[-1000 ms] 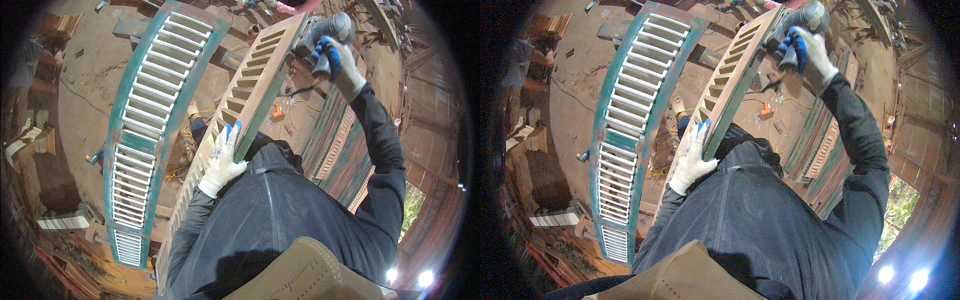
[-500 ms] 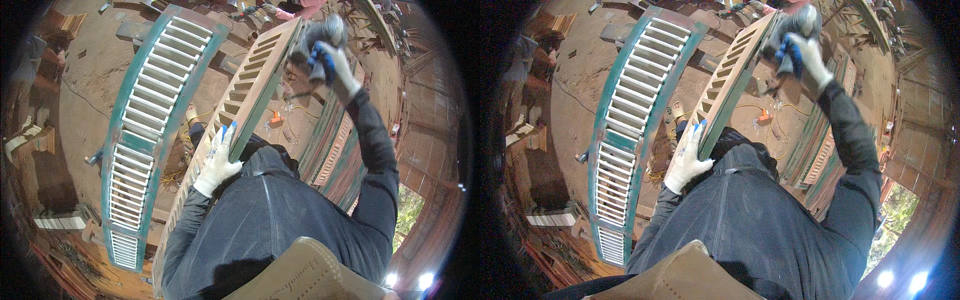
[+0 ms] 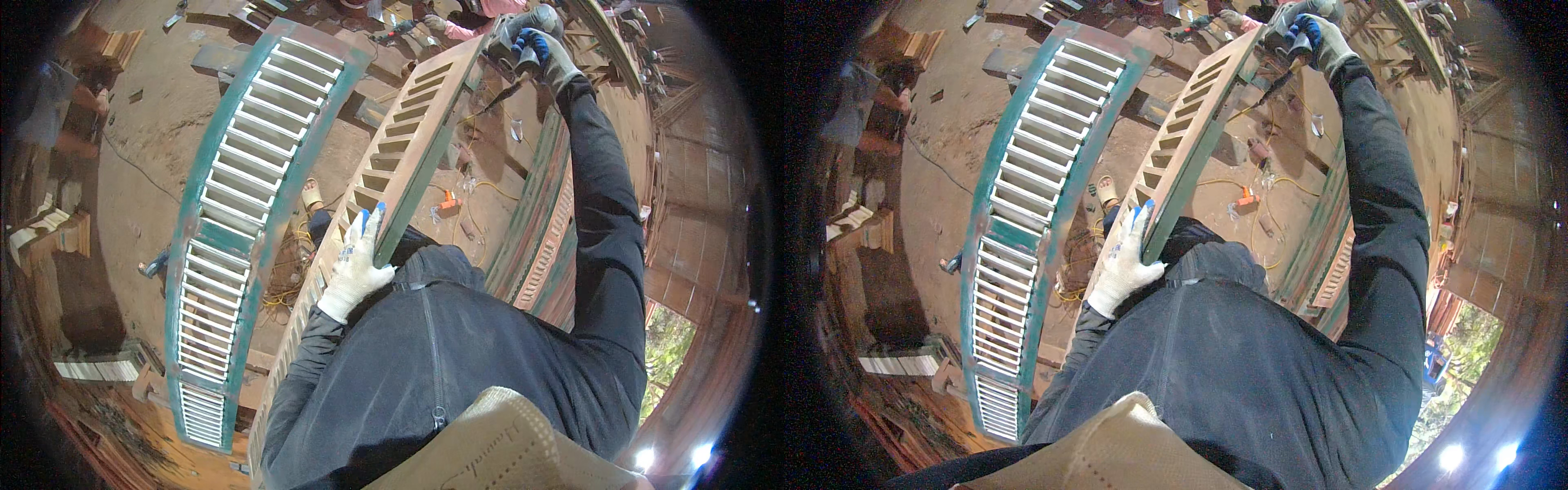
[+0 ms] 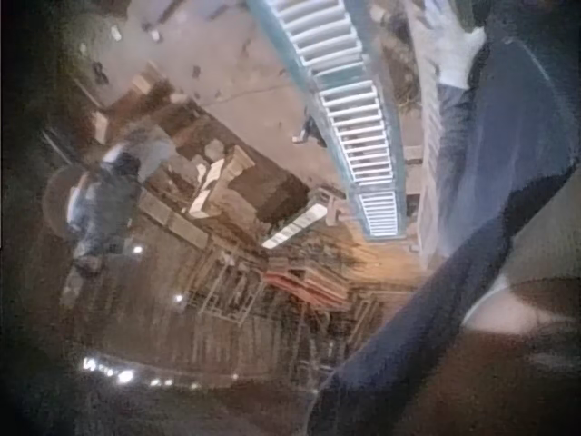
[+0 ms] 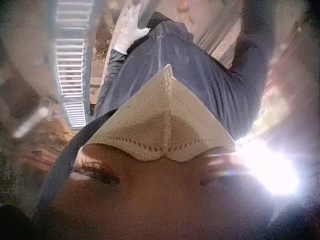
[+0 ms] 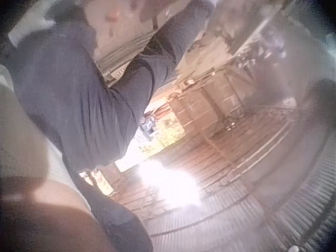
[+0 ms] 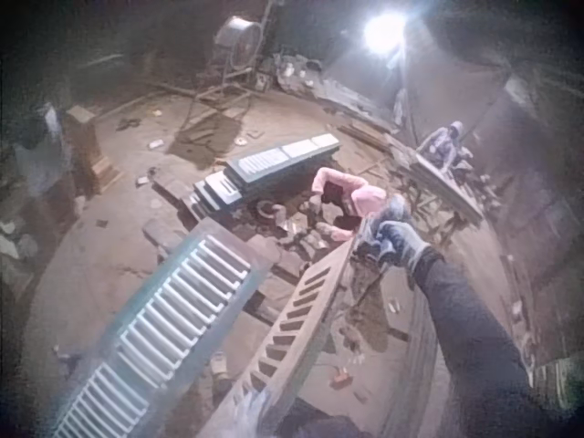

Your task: The person sands a wooden slatted panel using a sanding block and then a handheld power sander. They work on the edges and surfaces of the panel, moving the tools back and forth to smooth the wood.

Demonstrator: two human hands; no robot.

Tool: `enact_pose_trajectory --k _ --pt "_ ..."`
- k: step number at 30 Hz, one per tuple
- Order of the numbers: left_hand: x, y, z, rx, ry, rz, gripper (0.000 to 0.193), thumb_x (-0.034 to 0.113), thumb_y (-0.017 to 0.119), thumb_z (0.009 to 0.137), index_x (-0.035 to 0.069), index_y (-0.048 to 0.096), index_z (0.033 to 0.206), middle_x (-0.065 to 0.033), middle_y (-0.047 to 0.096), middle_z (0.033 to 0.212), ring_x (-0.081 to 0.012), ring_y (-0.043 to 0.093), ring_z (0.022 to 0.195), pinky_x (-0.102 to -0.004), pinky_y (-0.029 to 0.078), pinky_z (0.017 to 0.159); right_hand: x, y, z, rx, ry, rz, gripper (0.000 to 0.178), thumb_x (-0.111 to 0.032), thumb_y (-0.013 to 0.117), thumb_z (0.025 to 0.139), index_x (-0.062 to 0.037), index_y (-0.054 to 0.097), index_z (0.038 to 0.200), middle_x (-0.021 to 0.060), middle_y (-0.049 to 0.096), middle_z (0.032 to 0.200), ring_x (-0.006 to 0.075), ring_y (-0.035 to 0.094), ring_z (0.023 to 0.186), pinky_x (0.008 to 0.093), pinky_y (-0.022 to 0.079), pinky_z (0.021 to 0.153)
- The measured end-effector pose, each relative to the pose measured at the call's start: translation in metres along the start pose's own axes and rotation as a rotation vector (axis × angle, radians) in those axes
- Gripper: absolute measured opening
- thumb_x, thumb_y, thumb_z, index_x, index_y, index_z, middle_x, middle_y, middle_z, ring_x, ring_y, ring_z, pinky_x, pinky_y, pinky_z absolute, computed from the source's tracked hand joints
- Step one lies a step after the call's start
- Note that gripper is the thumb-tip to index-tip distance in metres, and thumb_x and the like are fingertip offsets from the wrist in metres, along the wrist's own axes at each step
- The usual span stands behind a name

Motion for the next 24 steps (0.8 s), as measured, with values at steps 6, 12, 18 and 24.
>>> enact_pose_trajectory --k 6,12,18,24 --pt "-0.004 -0.005 -0.004 0.026 -0.003 0.041 0.110 0.017 0.077 0.063 0.019 0.018 0.156 -0.0296 0.028 0.149 -0.0483 0.028 0.138 -0.0508 0.029 0.114 -0.021 0.088 -0.072 0.116 0.168 0.287 0.016 -0.022 0.057 0.098 -0.0064 0.061 0.097 0.0017 0.061 0.084 0.0142 0.063 0.073 0.0279 0.056 0.064" --pt "-0.010 -0.001 -0.008 0.032 -0.017 0.047 0.111 0.015 0.077 0.062 0.020 0.017 0.156 -0.0300 0.027 0.150 -0.0491 0.028 0.138 -0.0514 0.028 0.115 -0.037 0.134 -0.109 0.286 0.344 0.669 0.011 -0.016 0.058 0.097 -0.0050 0.060 0.097 0.0031 0.059 0.083 0.0157 0.061 0.070 0.0310 0.056 0.066" --pt "-0.005 -0.012 -0.001 0.034 0.072 0.012 0.108 0.015 0.077 0.062 0.015 0.021 0.155 -0.0284 0.031 0.148 -0.0471 0.029 0.139 -0.0479 0.028 0.116 0.008 0.039 -0.016 0.102 -0.080 -0.201 0.019 -0.023 0.053 0.100 -0.0053 0.060 0.098 -0.0010 0.061 0.086 0.0123 0.063 0.077 0.0262 0.051 0.067" --pt "-0.023 -0.022 0.001 0.033 0.096 0.002 0.107 0.018 0.078 0.063 0.009 0.023 0.153 -0.0227 0.032 0.150 -0.0403 0.029 0.141 -0.0445 0.026 0.117 -0.022 0.081 -0.039 0.027 -0.132 -0.212 0.016 -0.015 0.058 0.097 -0.0005 0.062 0.101 0.0017 0.064 0.090 0.0146 0.066 0.080 0.0283 0.055 0.073"
Point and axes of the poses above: each hand's wrist, its own z-axis towards the middle knuckle, its own y-axis out of the palm, x = y × z, the point moved 1 cm from there along z, towards the middle knuckle
